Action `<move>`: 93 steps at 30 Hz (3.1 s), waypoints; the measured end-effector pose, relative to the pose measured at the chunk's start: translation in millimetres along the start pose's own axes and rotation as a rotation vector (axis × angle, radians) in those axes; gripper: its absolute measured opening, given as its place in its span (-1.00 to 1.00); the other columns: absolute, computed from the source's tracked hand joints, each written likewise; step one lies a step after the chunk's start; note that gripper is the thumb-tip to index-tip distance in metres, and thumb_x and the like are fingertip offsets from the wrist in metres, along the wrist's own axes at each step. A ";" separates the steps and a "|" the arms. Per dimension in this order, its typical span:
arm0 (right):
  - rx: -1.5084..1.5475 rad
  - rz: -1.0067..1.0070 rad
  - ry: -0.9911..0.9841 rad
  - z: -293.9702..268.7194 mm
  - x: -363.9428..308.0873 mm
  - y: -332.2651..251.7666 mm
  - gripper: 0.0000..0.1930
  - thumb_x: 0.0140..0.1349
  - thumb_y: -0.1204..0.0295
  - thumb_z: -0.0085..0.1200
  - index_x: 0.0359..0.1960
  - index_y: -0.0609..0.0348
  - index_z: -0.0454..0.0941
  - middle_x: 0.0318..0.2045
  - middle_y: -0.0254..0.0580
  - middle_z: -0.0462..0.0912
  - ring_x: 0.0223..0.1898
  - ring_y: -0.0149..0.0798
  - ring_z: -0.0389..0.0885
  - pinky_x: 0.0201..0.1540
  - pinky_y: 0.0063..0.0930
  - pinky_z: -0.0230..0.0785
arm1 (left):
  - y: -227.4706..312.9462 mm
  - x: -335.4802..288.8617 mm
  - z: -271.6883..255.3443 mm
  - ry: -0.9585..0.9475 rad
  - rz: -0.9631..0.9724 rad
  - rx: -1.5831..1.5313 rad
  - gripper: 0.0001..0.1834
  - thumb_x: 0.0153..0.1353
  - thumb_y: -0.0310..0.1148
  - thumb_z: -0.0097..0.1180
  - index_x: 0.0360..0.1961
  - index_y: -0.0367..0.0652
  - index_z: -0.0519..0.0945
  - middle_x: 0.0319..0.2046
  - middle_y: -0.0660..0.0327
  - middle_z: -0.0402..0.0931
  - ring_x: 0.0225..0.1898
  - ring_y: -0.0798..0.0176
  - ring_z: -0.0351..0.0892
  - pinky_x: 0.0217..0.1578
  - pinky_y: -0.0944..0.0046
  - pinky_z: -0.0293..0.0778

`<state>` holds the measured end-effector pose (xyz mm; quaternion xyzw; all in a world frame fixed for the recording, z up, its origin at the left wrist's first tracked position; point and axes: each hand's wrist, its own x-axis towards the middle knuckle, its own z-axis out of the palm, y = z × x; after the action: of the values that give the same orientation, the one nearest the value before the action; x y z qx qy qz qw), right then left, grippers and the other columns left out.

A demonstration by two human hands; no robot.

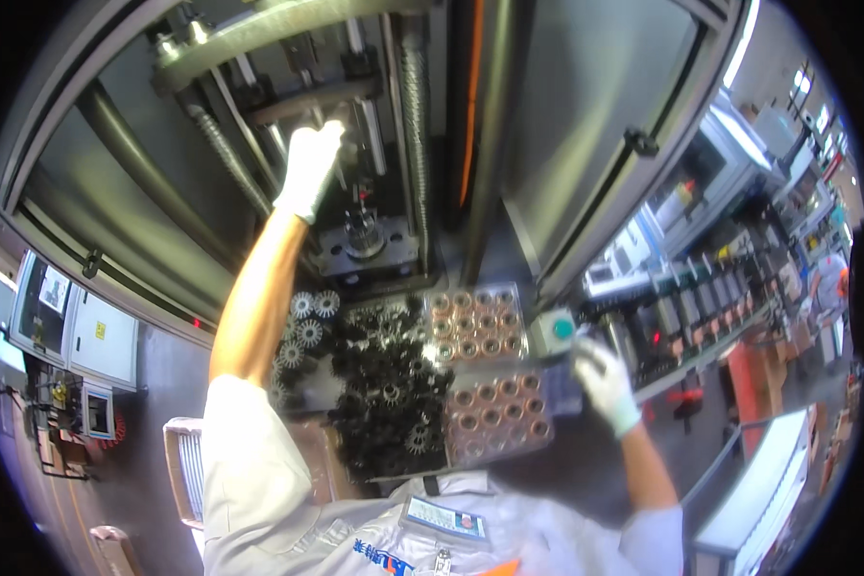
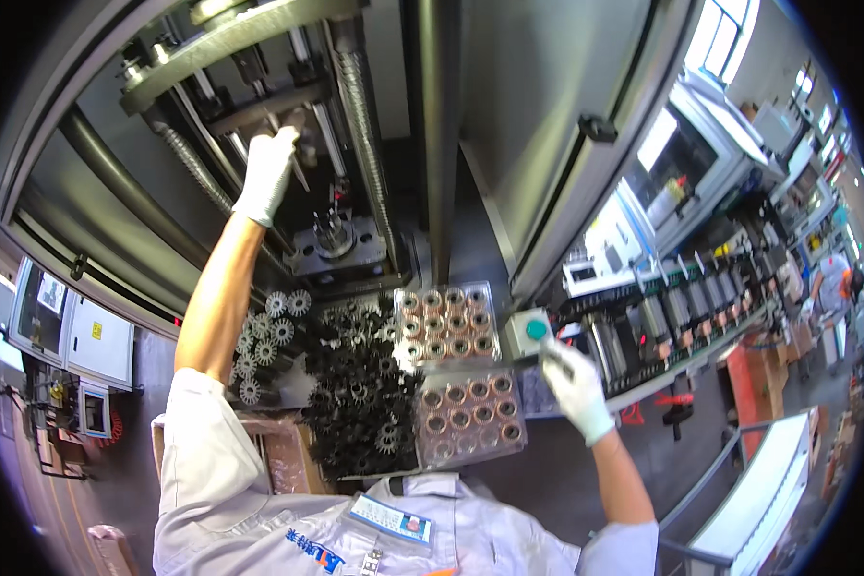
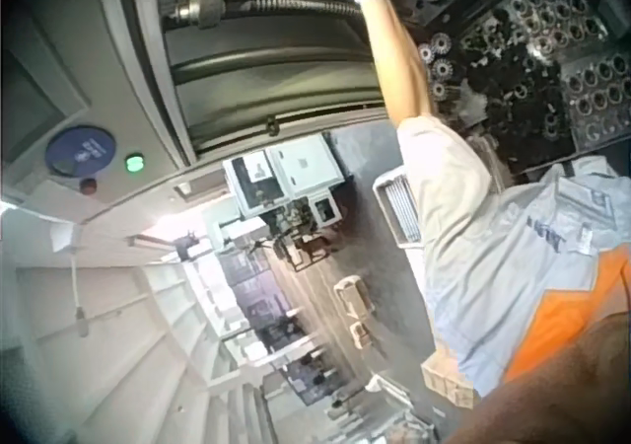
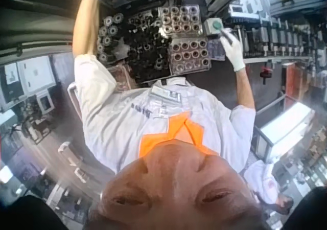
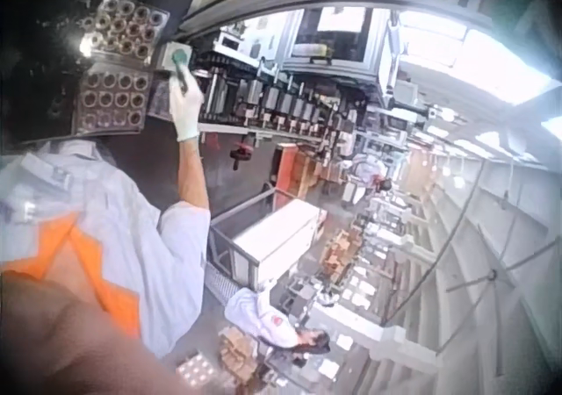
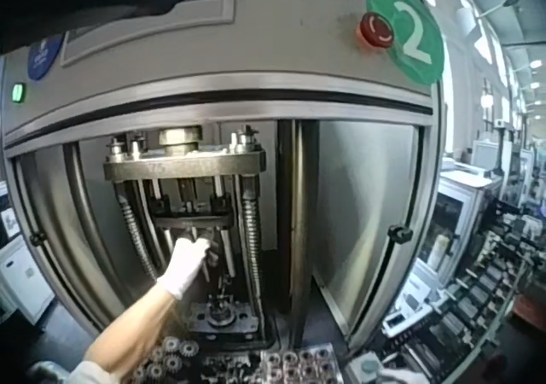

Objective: The person removes motor rotors from a conveyor line and places them into a storage bin. Then, the person loads rotor cores, shafts, and end rings into a press machine to assemble the parts.

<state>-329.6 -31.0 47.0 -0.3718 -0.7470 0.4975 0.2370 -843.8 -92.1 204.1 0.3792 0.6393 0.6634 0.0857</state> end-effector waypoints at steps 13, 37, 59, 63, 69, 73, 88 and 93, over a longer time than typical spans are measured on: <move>-0.656 -0.540 0.056 27.3 60.8 32.3 -0.66 0.32 0.46 -0.10 0.09 0.18 0.56 -0.10 0.08 0.68 -0.04 0.10 0.66 0.05 -0.08 0.50 | -27.6 -346.9 19.4 -0.665 -0.372 0.307 -0.59 0.25 -0.40 0.28 0.11 -0.30 0.62 -0.15 0.14 0.71 -0.13 0.36 0.68 -0.05 0.34 0.56; -0.043 0.144 0.684 -15.8 -165.9 104.3 -0.75 0.35 0.45 0.11 0.01 0.22 0.67 -0.08 0.03 0.72 -0.03 -0.11 0.72 0.06 -0.34 0.53 | -41.0 -370.3 164.2 -1.073 0.393 0.577 -0.63 0.12 -0.28 0.38 -0.02 -0.06 0.69 -0.29 0.13 0.63 -0.36 0.06 0.63 -0.32 0.13 0.53; -0.226 0.144 0.794 -112.0 -216.7 153.5 -0.58 0.32 0.32 0.11 0.21 0.10 0.55 0.11 0.10 0.58 0.14 0.09 0.57 0.23 -0.15 0.40 | -30.0 -357.2 209.7 -1.425 0.604 0.594 -0.79 -0.04 -0.45 0.43 -0.36 -0.19 0.66 -0.21 0.00 0.52 -0.23 -0.11 0.59 -0.25 -0.04 0.52; -0.209 0.146 0.896 -197.7 -231.7 185.2 -0.42 0.22 0.33 0.18 0.30 0.11 0.43 0.19 0.12 0.48 0.23 0.13 0.49 0.31 -0.16 0.34 | 0.2 -356.6 220.5 -1.115 0.307 0.446 -0.83 0.23 -0.39 0.32 -0.24 -0.23 0.61 -0.01 0.07 0.54 -0.24 0.20 0.57 -0.26 0.20 0.49; -0.459 0.057 0.562 -292.3 -167.1 216.5 -0.26 0.15 0.22 0.27 0.39 0.01 0.32 0.31 0.08 0.38 0.33 0.13 0.38 0.35 -0.13 0.29 | 56.7 -430.3 254.7 -0.819 -0.454 -0.007 -0.72 0.33 -0.32 0.30 -0.07 -0.30 0.66 -0.26 0.28 0.68 -0.27 0.48 0.59 -0.26 0.46 0.47; -0.522 0.214 0.232 -328.0 -105.1 254.3 -0.35 0.02 0.15 0.33 0.22 -0.05 0.53 0.13 0.09 0.58 0.14 0.11 0.56 0.18 -0.14 0.42 | 65.8 -482.0 276.9 -0.772 -0.725 -0.169 -0.71 0.32 -0.39 0.30 -0.05 -0.39 0.64 -0.20 0.15 0.70 -0.16 0.28 0.69 0.02 0.22 0.62; 0.084 -0.125 0.564 -427.9 -153.5 263.6 -0.58 0.39 0.11 0.15 0.12 0.08 0.45 -0.10 -0.09 0.70 -0.06 -0.08 0.70 0.01 -0.17 0.54 | 31.3 -484.9 326.9 -0.645 -0.864 -0.401 -0.73 0.29 -0.40 0.33 -0.11 -0.40 0.64 -0.19 0.06 0.69 -0.19 0.16 0.72 -0.01 0.05 0.67; -0.578 0.351 0.312 -423.9 -182.6 205.7 -0.52 0.29 -0.06 0.11 0.01 0.06 0.48 -0.27 0.14 0.70 -0.11 0.21 0.67 -0.04 -0.01 0.48 | 38.9 -464.0 395.0 -0.794 -0.794 -0.436 -0.72 0.27 -0.49 0.31 -0.05 -0.45 0.63 -0.17 0.07 0.70 -0.16 0.19 0.72 0.00 0.13 0.67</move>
<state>154.7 111.9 27.1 -0.6171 -0.7365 0.2363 0.1445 -263.6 -67.0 15.6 0.3037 0.5005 0.5043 0.6348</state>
